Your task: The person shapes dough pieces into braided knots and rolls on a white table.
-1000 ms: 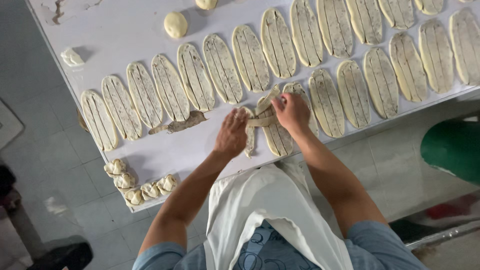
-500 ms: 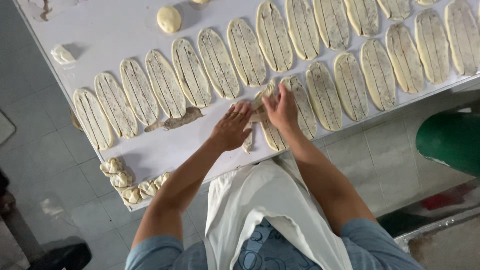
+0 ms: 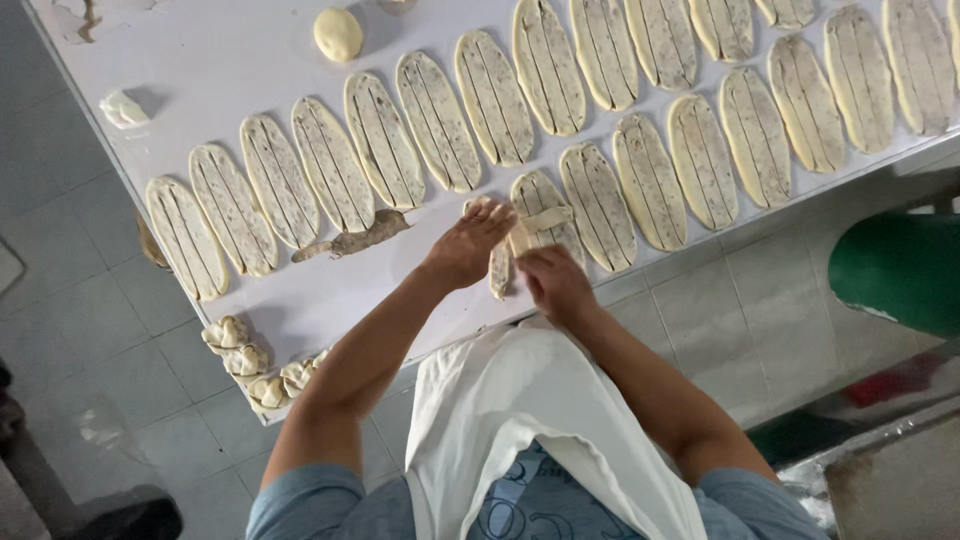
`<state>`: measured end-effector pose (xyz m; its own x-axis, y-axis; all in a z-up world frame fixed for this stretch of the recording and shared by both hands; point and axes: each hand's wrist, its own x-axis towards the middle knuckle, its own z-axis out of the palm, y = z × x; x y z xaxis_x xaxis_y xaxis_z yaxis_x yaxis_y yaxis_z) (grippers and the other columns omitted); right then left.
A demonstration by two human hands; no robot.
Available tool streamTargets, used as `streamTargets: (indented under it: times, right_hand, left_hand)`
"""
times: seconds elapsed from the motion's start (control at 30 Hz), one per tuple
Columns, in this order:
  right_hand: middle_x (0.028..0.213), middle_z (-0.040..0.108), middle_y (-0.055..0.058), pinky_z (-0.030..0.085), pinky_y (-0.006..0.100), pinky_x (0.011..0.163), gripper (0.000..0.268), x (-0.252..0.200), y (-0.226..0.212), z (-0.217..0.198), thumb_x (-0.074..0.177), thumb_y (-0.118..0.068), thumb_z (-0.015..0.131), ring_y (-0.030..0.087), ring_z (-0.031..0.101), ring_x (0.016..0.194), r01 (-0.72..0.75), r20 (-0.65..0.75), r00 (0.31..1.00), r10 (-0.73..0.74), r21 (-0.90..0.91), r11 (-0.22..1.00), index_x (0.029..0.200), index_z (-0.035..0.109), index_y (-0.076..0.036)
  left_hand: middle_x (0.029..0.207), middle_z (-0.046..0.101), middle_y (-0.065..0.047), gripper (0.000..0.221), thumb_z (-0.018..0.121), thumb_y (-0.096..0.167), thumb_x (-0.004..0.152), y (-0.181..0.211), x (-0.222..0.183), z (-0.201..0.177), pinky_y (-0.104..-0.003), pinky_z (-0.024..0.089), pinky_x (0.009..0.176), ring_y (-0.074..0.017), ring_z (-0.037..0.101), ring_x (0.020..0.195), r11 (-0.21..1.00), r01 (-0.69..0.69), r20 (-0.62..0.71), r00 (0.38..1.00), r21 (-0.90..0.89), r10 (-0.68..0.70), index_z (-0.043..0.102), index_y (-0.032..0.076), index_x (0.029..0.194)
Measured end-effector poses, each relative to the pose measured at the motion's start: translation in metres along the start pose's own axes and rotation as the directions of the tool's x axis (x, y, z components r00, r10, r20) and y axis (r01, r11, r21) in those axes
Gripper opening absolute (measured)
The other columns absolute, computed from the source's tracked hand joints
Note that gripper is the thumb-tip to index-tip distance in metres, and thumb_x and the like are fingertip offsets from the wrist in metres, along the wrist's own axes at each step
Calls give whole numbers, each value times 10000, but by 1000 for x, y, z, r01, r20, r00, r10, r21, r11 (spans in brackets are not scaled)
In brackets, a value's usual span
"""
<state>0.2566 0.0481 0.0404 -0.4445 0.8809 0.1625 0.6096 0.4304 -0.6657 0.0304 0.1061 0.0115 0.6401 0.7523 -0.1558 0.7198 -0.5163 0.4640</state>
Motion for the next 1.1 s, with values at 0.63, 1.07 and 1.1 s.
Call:
streamTargets:
  times: [0.63,1.07,1.1]
  right_hand:
    - [887,702,119,540,433,686,297,0,56,-16,911,-275,758,298,690,768,-480,-240,846,476,45,876,1092,710,-44]
    - [1092,692,122,507,444,921,257,-6,13,-15,912,-50,685,336,645,1015,104,-137,985,-105,-11,994,1166,654,-74]
    - [1083,695,120,504,437,912,275,-9,7,-16,869,-47,690,345,632,1006,91,-102,990,-99,-76,993,1140,663,-87]
  left_hand:
    - [1654,239,-157,635,431,281,988,41,-8,3,-459,142,1255,-325,204,1543,993,-17,160,987,120,-2,319,-5,1544]
    - [1640,375,-20,578,487,66,941,43,4,12,-459,109,1282,-296,173,1582,981,6,163,986,194,-38,458,192,1504]
    - [1632,382,-39,579,492,81,941,42,7,11,-475,111,1274,-302,180,1570,978,-24,108,994,206,2,454,165,1513]
